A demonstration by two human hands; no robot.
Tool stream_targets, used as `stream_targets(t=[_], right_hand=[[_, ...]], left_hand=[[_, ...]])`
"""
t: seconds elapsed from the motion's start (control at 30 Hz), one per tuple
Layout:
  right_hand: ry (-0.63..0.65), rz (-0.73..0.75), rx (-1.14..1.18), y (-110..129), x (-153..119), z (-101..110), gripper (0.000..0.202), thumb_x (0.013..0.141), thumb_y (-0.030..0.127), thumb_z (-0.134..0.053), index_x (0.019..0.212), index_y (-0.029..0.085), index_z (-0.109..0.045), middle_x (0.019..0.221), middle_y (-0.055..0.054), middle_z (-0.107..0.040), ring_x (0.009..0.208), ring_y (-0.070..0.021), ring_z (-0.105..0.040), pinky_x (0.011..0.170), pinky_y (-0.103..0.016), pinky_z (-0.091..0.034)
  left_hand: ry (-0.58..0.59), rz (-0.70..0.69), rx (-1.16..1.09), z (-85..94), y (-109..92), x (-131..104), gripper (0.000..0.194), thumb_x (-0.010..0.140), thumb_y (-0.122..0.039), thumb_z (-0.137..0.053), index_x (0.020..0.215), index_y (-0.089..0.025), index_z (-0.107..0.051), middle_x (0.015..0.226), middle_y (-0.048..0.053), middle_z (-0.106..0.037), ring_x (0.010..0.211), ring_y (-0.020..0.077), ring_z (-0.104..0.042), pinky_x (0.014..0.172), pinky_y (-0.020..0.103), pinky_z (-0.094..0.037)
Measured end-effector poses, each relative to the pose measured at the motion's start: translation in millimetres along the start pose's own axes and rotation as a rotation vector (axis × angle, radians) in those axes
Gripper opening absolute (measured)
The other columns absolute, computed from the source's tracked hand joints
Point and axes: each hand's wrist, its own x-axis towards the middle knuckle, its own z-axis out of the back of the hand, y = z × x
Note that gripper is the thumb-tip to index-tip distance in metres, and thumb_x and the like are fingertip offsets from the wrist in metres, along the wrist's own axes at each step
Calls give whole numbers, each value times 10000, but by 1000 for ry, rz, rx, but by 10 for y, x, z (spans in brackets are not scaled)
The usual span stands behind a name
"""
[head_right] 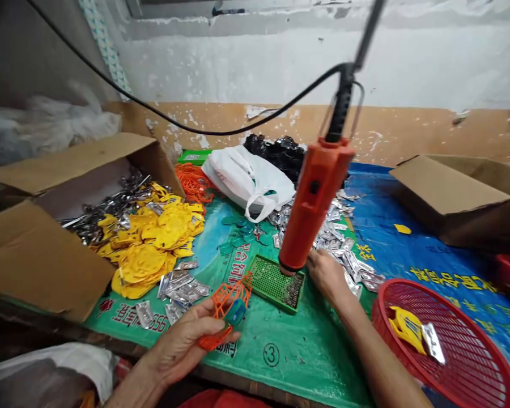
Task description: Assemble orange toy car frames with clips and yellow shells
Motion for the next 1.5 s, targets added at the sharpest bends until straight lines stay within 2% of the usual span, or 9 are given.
stream_targets(t=[0.23,0.4,0.53,0.63,0.73,1.0,1.17,1.33,1.5], right_hand=[[-147,65,91,-225,-788,448,319,840,418,-442,724,207,-652,712,-91,-651,591,-219,-622,535,-329,-484],[263,207,520,317,-1261,668,193,842,401,-551,901,266,-675,697,-12,-696,537,-153,-634,454,-226,-495],[367,326,579,791,-1134,616,153,871,342,-560,791,229,-626,687,8,-629,608,-125,-573,528,-218,-444],[417,407,684,940,-970,532,136,886,307,-558,829,212,-636,738,6,-600,675,-117,-551,585,-222,-425],[448,414,779,990,-871,460,144,887,300,-562,889,220,-683,769,-5,-597,730,-127,-558,638,-243,-430],[578,79,1094,1030,-769,297,235,760,372,-686,859,163,-642,639,41,-555,519,-76,-487,481,-206,-399],[617,-5,1206,1063,-696,278,273,703,396,-727,791,149,-650,627,41,-596,479,-65,-506,459,-201,-422],[651,-18,1225,1061,-666,229,269,700,381,-729,803,142,-665,619,41,-603,460,-63,-520,453,-201,-439],[647,-24,1262,1049,-686,228,267,668,373,-750,757,134,-669,624,26,-602,488,-71,-521,464,-205,-442]], left_hand=[[10,-14,187,47,-14,-16,391,668,-209,-727,1057,-222,-689,1147,49,-619,938,179,-577,692,263,-509],[96,-41,302,35,-7,22,503,691,-153,-678,1185,-232,-630,1233,43,-617,968,171,-561,666,222,-463],[157,-25,362,-84,-29,2,516,698,-121,-649,1203,-224,-627,1175,33,-660,1043,197,-565,754,242,-438],[214,-52,401,-130,-46,-44,528,688,-80,-621,1196,-223,-639,1095,12,-686,1099,210,-548,905,283,-389],[215,-65,461,-105,-47,-69,555,660,-48,-563,1181,-219,-650,1044,-3,-683,1012,199,-565,859,276,-392],[175,22,388,-55,-36,-22,384,607,-76,-566,956,-152,-707,837,9,-643,776,134,-550,627,205,-396],[177,143,117,-2,-31,3,328,708,-248,-650,1021,-149,-666,890,67,-654,762,174,-640,574,220,-455],[214,222,-16,47,-12,27,589,806,-652,-485,1070,-150,-642,915,98,-660,718,197,-655,542,259,-497],[119,92,148,38,48,32,496,771,-598,-598,967,-149,-673,843,68,-640,754,187,-622,617,292,-514]])
